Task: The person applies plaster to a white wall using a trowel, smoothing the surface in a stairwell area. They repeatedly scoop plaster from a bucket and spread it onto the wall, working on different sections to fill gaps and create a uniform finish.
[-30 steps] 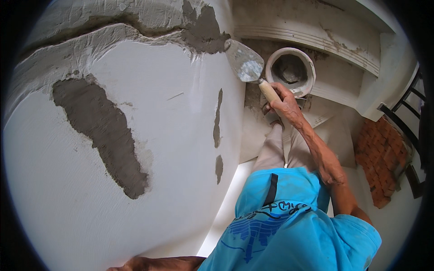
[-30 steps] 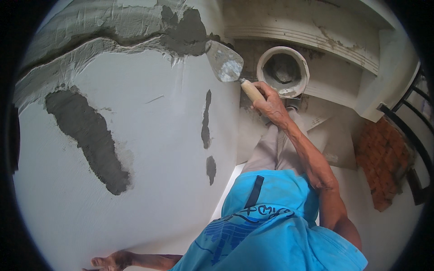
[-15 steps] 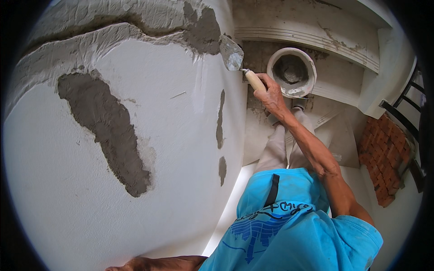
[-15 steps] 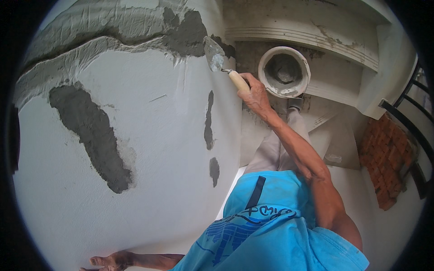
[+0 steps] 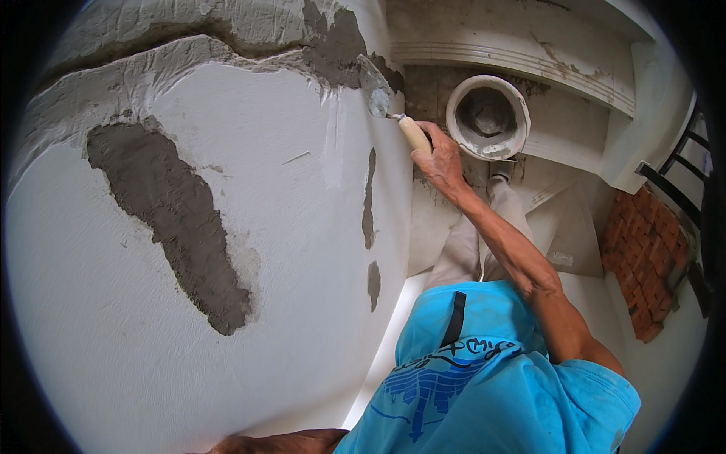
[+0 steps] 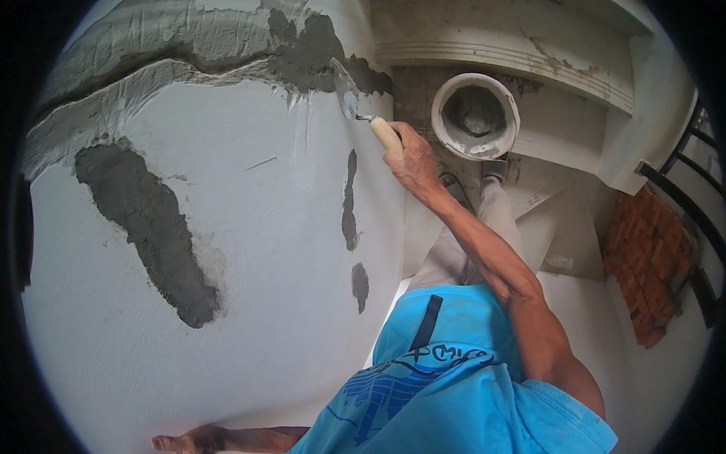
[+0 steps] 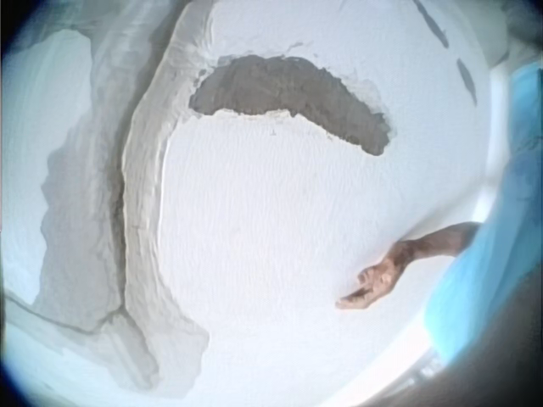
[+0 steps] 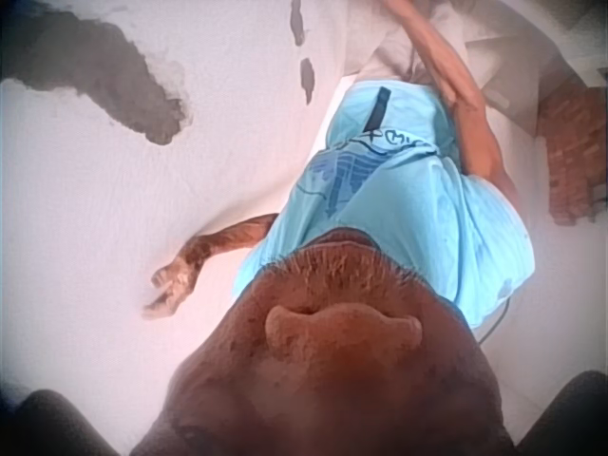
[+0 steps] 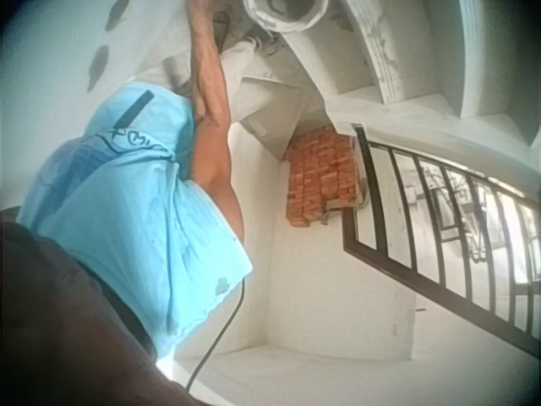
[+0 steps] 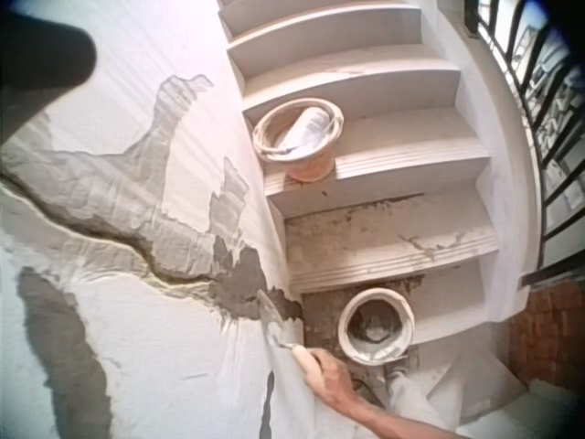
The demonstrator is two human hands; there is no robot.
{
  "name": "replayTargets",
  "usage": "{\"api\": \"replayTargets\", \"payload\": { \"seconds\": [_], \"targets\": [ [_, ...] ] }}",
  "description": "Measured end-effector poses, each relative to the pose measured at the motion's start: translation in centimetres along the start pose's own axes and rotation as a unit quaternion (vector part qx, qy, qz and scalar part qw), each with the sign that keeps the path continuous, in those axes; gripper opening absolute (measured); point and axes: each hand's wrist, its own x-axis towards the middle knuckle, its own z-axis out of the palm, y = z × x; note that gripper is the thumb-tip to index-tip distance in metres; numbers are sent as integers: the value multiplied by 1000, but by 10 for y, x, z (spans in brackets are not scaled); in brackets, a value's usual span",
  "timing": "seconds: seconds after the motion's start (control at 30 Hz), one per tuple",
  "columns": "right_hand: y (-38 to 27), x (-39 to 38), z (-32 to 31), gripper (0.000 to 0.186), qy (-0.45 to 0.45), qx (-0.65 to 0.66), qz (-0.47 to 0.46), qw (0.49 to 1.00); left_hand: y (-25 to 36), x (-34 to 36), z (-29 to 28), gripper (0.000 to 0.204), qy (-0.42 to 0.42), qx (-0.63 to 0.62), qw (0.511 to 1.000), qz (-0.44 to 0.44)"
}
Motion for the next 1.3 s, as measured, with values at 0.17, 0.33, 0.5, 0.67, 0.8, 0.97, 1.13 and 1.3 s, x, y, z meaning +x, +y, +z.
{"api": "replayTargets", "payload": {
  "seconds": [0.17, 0.33, 0.5, 0.67, 0.8, 0.97, 1.13, 1.3],
  "targets": [
    [0, -2, 13, 53, 23, -42, -25, 999, 0, -1, -2, 78, 0, 1, 1000, 0],
    [-9, -12, 29, 61, 1, -95, -48, 994, -6, -1, -4, 84, -1, -15, 1000, -8],
    [-23, -22, 47, 68, -39, -114, -28, 992, -7, -4, -4, 81, -5, -33, 999, -18],
    [-36, -31, 54, 69, -47, -88, -28, 995, -6, -2, -5, 74, -4, -10, 1000, -1],
    [-43, -39, 44, 66, -52, -42, -28, 997, -8, -1, -5, 72, -3, 0, 1000, 5],
    [-36, -46, 25, 61, -25, -20, -65, 997, -13, -1, -7, 70, -7, 32, 999, 33],
    [-29, -24, 26, 57, 26, -17, -77, 997, -17, 0, -8, 70, -6, 57, 997, 46],
    [-22, -6, 26, 57, 15, -20, -94, 995, -12, -3, -6, 71, 2, 57, 998, 30]
  ]
}}
